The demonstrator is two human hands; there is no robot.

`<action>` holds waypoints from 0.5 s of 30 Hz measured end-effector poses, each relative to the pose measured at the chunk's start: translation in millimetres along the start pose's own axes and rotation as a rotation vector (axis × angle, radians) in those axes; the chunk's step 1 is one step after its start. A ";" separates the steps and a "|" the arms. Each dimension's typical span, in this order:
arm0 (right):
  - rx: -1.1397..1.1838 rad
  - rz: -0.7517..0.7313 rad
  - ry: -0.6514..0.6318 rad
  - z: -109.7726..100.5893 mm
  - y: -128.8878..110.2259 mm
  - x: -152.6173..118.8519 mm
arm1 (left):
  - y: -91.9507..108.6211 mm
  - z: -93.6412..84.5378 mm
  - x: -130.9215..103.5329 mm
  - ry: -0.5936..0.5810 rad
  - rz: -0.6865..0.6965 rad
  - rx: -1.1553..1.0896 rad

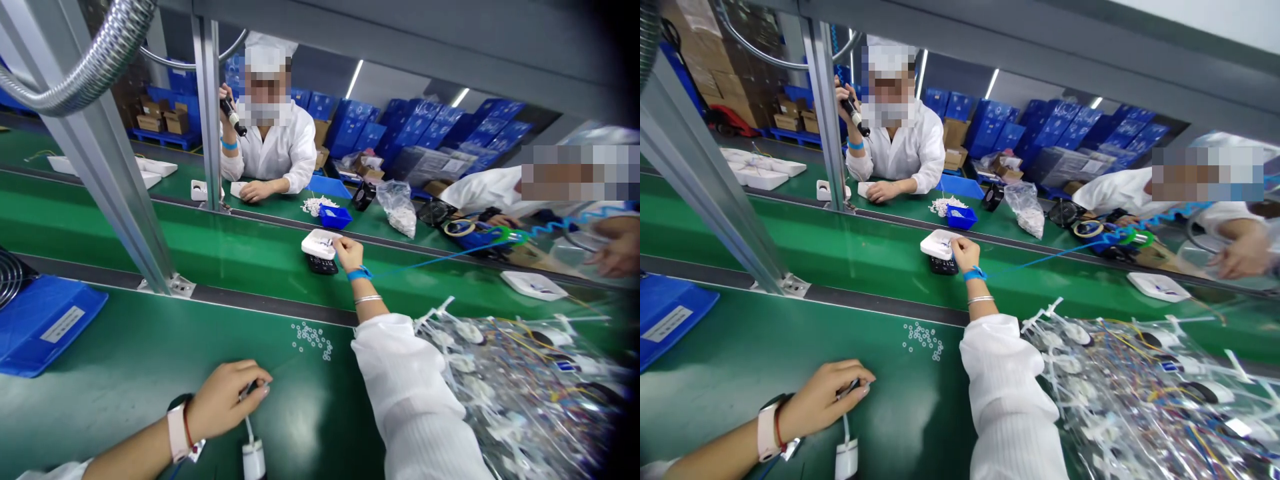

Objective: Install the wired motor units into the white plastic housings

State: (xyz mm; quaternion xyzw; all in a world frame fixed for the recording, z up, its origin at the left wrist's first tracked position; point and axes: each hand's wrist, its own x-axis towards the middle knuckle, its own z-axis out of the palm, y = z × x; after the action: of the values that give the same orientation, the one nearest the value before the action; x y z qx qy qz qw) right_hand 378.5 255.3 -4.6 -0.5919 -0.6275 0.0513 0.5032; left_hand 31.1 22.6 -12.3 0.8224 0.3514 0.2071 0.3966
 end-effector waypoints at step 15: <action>0.022 0.096 0.415 -35.7 -51.2 -47.3 | 1.8 -0.2 0.9 -0.014 -0.025 -0.013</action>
State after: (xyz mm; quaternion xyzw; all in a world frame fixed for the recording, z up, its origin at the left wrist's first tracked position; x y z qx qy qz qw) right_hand 358.0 183.7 19.6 -0.6135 -0.4810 -0.0406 0.6250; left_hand 32.3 22.5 -10.6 0.8168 0.3574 0.1987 0.4069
